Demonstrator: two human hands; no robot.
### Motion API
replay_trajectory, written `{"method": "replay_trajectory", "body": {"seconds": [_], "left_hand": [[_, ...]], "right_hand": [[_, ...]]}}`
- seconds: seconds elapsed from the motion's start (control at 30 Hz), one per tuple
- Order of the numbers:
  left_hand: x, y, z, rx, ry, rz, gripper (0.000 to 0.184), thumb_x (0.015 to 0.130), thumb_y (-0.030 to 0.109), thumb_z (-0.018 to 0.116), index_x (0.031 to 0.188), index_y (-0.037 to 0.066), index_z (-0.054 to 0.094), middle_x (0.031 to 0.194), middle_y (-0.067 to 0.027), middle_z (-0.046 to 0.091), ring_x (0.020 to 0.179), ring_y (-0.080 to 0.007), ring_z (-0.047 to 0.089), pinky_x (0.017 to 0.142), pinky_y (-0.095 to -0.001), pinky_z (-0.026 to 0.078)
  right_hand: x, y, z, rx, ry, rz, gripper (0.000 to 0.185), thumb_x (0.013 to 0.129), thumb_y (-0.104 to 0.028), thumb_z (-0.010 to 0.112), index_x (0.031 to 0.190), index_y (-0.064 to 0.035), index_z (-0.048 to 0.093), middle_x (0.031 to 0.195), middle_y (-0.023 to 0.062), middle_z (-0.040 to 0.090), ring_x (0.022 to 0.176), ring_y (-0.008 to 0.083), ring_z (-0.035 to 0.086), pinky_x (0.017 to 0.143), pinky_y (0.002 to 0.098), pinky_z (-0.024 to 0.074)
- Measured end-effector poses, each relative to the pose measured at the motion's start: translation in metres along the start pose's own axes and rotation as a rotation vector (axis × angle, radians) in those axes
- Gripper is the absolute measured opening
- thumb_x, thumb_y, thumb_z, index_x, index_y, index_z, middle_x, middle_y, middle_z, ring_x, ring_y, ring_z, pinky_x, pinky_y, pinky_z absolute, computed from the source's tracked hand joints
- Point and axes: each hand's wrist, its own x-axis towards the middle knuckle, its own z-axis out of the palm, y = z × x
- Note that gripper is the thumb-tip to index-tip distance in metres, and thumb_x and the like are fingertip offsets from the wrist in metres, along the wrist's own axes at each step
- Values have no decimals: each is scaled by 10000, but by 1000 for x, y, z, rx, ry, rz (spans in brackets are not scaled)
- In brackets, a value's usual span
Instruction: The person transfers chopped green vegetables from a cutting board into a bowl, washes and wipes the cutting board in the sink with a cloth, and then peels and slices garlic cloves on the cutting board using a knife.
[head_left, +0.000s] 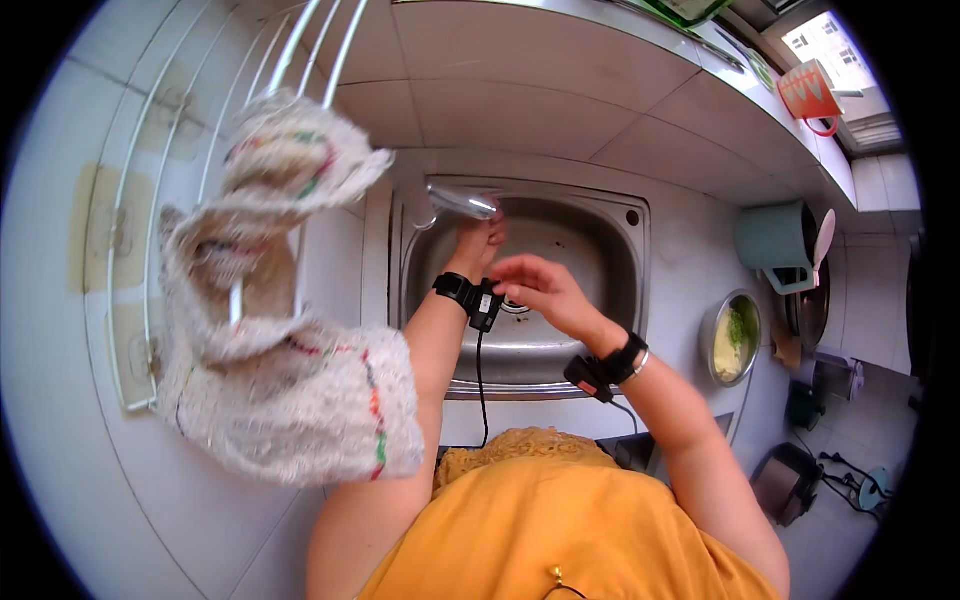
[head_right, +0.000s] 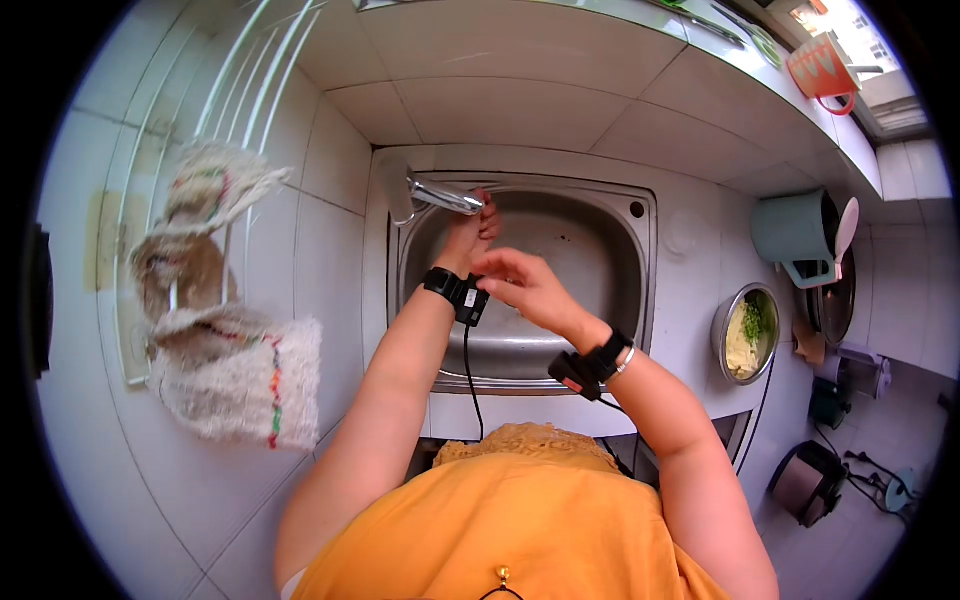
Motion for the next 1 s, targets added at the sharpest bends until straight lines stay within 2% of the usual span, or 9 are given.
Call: {"method": "replay_trajectory", "body": {"seconds": [0.1,0.3,0.47,0.6,0.67,0.77,0.83,0.9,1.0], "left_hand": [[4,-4,0,98,69,52,234,921,327,514,779,155,441,564,64,305,447,-32,253,379,-189,171],[0,-6,6,100,19,51,268,895,369,551,797,136,461,584,48,352,468,-43,285,404,-186,209],[1,-9,-11,93,-81,87,173,852,237,629,955,135,535,801,-6,506,568,-58,373,459,-181,294],[-3,-4,-24,199,-54,23,205,835,193,633,1002,118,543,861,-22,525,623,-67,441,504,-175,335],[-43,-7,-3,336,-59,254,218,837,202,618,1013,98,543,822,-32,549,646,-87,532,513,-179,377],[-49,-8,-9,738,-28,353,246,870,214,563,1070,78,516,894,-64,565,761,-133,546,643,-243,392],[-43,-10,-14,1131,9,459,280,904,225,508,1127,58,490,966,-97,581,875,-179,560,772,-307,408],[-43,-11,-17,1271,3,493,268,896,209,519,1114,56,495,946,-96,582,845,-177,568,737,-300,426],[-47,-19,-21,1367,-4,480,251,885,185,535,1095,52,501,916,-96,583,798,-173,579,685,-290,453]], "right_hand": [[-24,14,-8,51,59,89,270,848,-17,558,1117,-2,545,1052,67,598,946,133,579,846,270,450],[-34,22,-12,42,98,112,246,850,-22,556,1095,-4,551,1014,66,607,932,132,582,843,267,453],[-13,7,-4,10,61,93,238,854,-17,545,1091,0,544,1009,57,600,897,114,574,819,262,459],[12,-11,12,-138,61,-157,428,832,17,540,1242,-77,459,1021,58,573,887,109,556,792,250,456],[21,-29,25,-239,94,-267,517,823,41,539,1303,-109,417,1026,51,561,908,94,543,782,239,453],[35,-45,41,-424,59,-251,669,774,67,514,1362,-209,353,1046,123,558,898,175,571,745,298,471],[45,-33,43,-884,120,-254,718,736,48,533,1361,-257,354,1024,185,563,864,297,580,720,382,469],[46,-27,40,-1072,101,-224,702,739,11,541,1364,-248,350,960,201,568,835,376,557,718,435,452],[32,-37,36,-1097,108,-204,655,745,-9,544,1346,-207,374,932,187,582,822,363,572,705,433,458]]}}
